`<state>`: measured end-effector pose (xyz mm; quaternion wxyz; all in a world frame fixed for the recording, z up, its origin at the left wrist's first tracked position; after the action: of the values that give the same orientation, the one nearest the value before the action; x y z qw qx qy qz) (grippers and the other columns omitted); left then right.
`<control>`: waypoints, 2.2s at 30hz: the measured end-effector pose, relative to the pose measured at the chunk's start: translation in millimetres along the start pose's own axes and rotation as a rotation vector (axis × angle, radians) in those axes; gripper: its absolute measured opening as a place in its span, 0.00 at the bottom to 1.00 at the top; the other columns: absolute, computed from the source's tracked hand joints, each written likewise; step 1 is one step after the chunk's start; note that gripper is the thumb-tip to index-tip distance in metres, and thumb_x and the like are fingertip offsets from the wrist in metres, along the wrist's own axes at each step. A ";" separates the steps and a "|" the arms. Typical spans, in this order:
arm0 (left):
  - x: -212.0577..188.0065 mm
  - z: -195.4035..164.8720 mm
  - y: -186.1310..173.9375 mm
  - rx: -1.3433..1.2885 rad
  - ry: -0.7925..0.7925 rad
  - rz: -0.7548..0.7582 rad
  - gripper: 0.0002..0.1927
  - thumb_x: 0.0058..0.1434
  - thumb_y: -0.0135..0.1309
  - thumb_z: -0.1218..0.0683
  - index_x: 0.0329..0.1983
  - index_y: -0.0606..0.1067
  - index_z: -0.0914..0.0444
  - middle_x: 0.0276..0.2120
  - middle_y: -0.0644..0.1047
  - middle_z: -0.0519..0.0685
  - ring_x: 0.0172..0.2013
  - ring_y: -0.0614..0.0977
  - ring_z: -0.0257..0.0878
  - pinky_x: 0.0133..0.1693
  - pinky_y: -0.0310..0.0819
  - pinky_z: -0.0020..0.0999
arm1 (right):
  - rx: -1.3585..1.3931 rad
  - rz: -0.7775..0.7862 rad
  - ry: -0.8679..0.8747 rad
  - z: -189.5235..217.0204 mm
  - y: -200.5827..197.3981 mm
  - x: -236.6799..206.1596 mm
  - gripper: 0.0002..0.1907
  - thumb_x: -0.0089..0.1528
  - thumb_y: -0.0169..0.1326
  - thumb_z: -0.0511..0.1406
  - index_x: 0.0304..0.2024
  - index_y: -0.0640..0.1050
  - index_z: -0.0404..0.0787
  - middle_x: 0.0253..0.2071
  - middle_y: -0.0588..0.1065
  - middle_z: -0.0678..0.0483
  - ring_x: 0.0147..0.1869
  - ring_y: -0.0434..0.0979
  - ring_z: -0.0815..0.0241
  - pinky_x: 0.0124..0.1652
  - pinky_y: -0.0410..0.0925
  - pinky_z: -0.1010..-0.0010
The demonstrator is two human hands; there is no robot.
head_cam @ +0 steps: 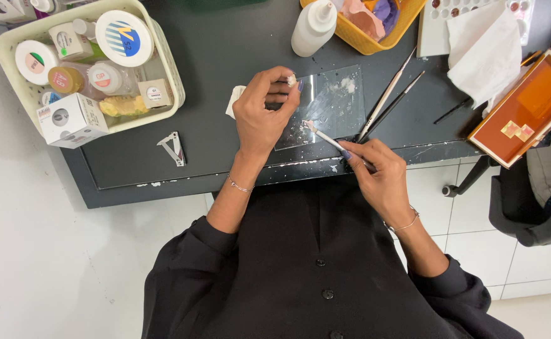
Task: The person holds a small denture tooth component in one hand and uses a fine brush to apply white ceramic powder onto it, dipping the brush and mixing material on a glass slab. They wipe the brush on a tissue, add liquid from a squeeze bottle, and continue building up material on the component.
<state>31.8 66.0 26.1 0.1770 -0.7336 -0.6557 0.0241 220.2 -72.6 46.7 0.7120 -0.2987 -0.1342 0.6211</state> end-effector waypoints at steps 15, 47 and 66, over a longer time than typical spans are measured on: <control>-0.2 -0.6 0.3 -0.005 0.001 -0.008 0.08 0.64 0.63 0.62 0.45 0.78 0.64 0.40 0.81 0.48 0.39 0.88 0.34 0.40 0.87 0.25 | 0.164 0.056 0.131 -10.2 -14.3 -6.4 0.12 0.66 0.57 0.30 0.52 0.83 0.42 0.29 0.67 0.60 0.30 0.62 0.72 0.28 0.58 0.76; 0.4 -0.2 -0.5 -0.002 -0.003 -0.007 0.09 0.64 0.63 0.62 0.46 0.78 0.64 0.40 0.82 0.47 0.38 0.87 0.34 0.39 0.86 0.25 | -0.256 -0.273 -0.321 8.4 -6.3 -17.6 0.16 0.61 0.63 0.24 0.51 0.82 0.40 0.41 0.73 0.52 0.42 0.74 0.56 0.40 0.68 0.66; -37.1 -24.5 13.5 -0.172 0.033 0.256 0.12 0.61 0.64 0.63 0.48 0.79 0.65 0.45 0.82 0.49 0.44 0.87 0.37 0.40 0.86 0.26 | -0.161 -0.295 -0.350 30.5 -11.3 -18.9 0.13 0.60 0.65 0.24 0.47 0.82 0.37 0.36 0.76 0.53 0.39 0.75 0.57 0.39 0.69 0.67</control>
<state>46.1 23.4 37.8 0.1198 -0.8239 -0.5536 -0.0218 208.6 -83.5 80.8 0.7348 -0.2193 -0.3468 0.5401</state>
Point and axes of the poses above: each hand's wrist, its own x-axis towards the middle knuckle, its own y-axis out of the palm, z = x × y, the point moved 7 cm from there along x, towards the middle knuckle
